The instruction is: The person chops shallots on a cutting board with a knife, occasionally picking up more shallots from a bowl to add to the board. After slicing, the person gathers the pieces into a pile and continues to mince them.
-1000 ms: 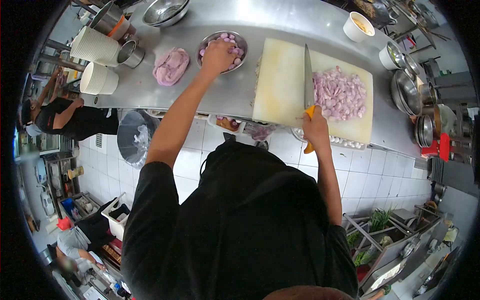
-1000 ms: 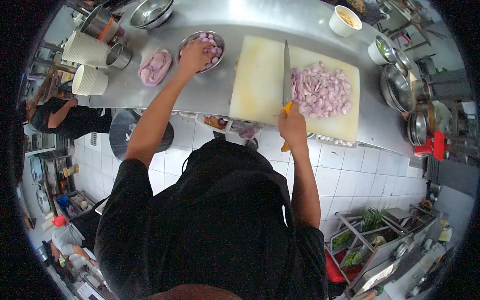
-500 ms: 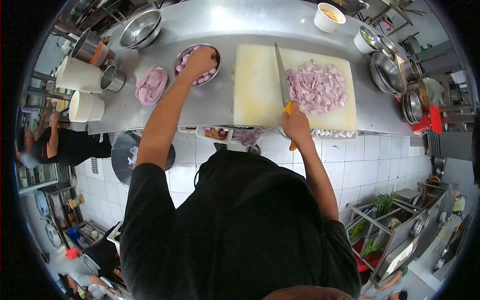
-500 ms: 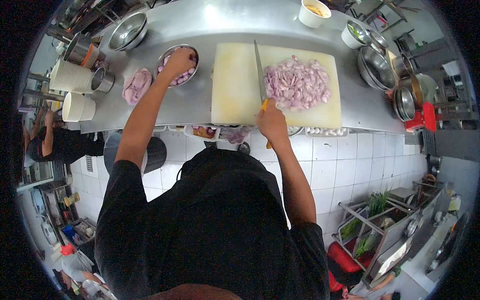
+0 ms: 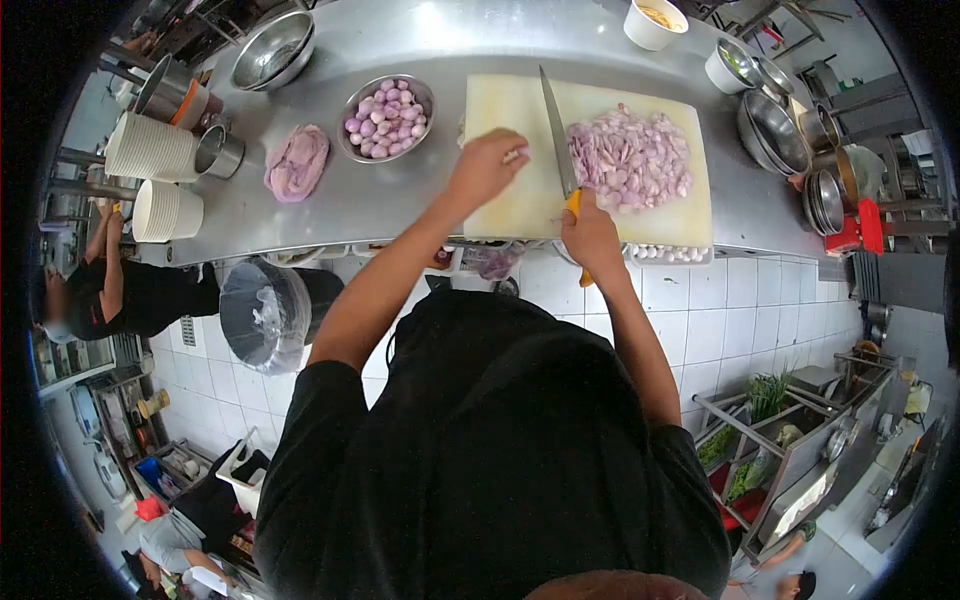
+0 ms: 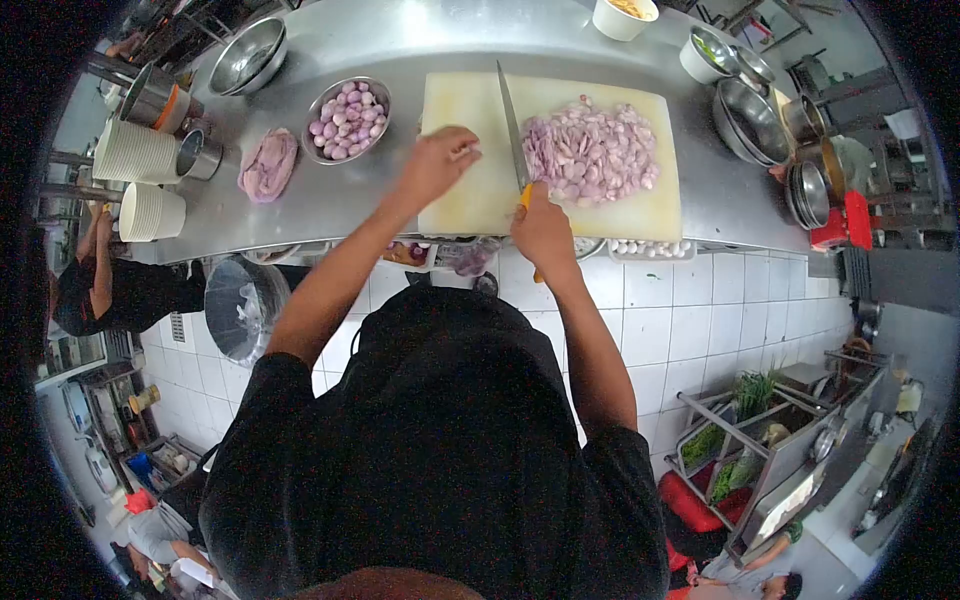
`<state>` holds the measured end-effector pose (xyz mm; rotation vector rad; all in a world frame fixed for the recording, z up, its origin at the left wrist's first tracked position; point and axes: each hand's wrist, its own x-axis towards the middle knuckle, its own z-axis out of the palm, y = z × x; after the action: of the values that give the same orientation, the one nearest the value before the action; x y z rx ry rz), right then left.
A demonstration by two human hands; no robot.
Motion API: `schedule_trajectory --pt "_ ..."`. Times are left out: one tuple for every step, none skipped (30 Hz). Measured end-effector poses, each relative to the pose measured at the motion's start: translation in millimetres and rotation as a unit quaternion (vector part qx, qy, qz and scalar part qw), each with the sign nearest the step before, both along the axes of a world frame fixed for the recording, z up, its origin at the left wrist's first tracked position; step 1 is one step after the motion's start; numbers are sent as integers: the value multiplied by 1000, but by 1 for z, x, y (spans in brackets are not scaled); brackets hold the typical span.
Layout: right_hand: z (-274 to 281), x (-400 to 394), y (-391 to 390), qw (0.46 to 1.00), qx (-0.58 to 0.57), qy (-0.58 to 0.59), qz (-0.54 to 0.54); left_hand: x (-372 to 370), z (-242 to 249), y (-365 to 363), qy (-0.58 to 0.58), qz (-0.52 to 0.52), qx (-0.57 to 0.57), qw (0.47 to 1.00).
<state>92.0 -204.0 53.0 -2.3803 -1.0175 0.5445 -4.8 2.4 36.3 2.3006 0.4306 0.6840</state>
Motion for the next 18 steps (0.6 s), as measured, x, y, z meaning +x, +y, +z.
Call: schedule_trajectory --pt "0 0 0 1000 -2 -3 1 -2 -14 -9 -4 -9 13 1000" --pt "0 0 -1 1000 -4 -6 0 -4 -20 -16 -7 -21 26 999" --pt "1 0 -2 1000 -6 -3 2 -6 -25 -20 -25 -11 34 999" --pt "4 -1 -2 1000 -8 1 3 -9 -27 -23 -41 -3 42 998" --pt "6 -2 -2 1000 -10 5 5 -12 -28 -26 -57 6 50 997" --pt "6 -4 -2 1000 -11 11 9 -15 -30 -28 -60 11 41 997" --pt "6 -6 -1 1000 -11 16 14 -17 -28 -28 -63 18 33 997" --pt "7 -7 1 1000 -11 20 19 -17 -25 -28 -67 25 26 997" --pt "8 -9 2 999 -5 22 26 -17 -22 -29 -67 34 15 997" --pt "10 -11 3 999 1 24 33 -16 -21 -29 -68 43 3 997" --pt "11 -12 4 999 7 25 40 -16 -19 -29 -68 52 -8 996" --pt "11 -13 4 999 6 28 43 -14 -18 -29 -63 52 -12 997" --pt "11 -13 5 998 5 30 46 -12 -18 -30 -58 53 -15 997" --pt "12 -14 7 998 5 31 50 -10 -18 -30 -54 54 -19 997" --pt "15 -14 8 998 -8 39 49 -10 -19 -30 -48 45 -30 997" --pt "22 -14 9 997 -21 47 49 -10 -21 -30 -43 35 -40 998" --pt "25 -15 10 997 -34 55 47 -9 -23 -30 -37 25 -52 998" --pt "23 -14 10 997 -24 56 51 -9 -25 -29 -40 29 -36 998"
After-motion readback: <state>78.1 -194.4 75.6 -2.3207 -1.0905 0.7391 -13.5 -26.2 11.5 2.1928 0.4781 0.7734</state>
